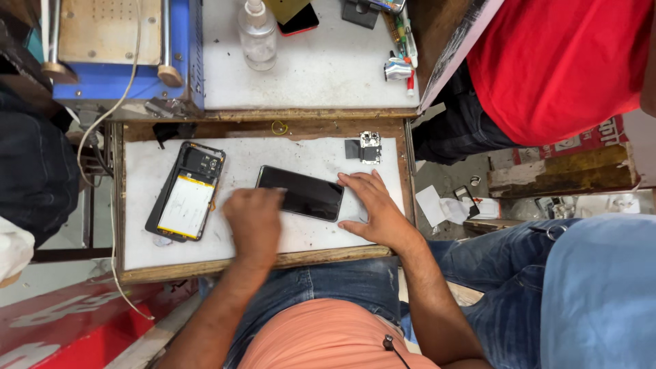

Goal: The person secures a smartphone with multiple rubber bands, then removes the bands and disassembles the phone by separating the back cover and internal components. They wipe the screen with a cloth and spray liquid onto it.

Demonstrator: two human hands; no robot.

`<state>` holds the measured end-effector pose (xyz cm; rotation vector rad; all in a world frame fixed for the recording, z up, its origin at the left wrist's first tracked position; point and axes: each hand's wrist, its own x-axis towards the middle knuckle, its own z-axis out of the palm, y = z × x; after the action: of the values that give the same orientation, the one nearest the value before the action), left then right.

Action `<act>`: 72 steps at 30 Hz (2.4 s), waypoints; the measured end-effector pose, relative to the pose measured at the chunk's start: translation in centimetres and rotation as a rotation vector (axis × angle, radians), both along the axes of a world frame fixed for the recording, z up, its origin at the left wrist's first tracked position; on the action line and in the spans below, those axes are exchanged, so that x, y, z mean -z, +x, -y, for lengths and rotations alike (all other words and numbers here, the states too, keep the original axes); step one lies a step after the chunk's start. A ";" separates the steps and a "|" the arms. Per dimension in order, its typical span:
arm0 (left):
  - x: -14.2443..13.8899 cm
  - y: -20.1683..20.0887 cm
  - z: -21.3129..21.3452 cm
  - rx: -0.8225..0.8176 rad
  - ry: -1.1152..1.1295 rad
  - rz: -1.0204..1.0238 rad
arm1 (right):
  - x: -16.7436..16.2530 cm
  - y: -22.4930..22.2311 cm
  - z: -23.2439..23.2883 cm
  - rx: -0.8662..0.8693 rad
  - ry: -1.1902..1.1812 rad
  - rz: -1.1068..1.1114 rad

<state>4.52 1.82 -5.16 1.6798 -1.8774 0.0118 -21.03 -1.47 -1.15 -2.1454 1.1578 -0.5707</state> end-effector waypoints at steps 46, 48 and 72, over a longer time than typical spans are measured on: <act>1.0 -0.4 4.8 -0.095 0.127 0.048 | 1.8 0.6 -0.2 0.068 -0.163 -0.013; 1.2 1.4 5.1 -0.139 0.091 0.055 | 2.0 0.6 -0.3 0.073 -0.146 -0.018; -1.1 1.8 3.3 -0.104 0.025 0.040 | 1.8 1.1 -0.3 0.116 -0.071 -0.069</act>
<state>6.33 -1.50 -4.05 1.8049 -1.8242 0.0650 -19.93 -1.17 -2.91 -2.1829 1.3252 -0.6009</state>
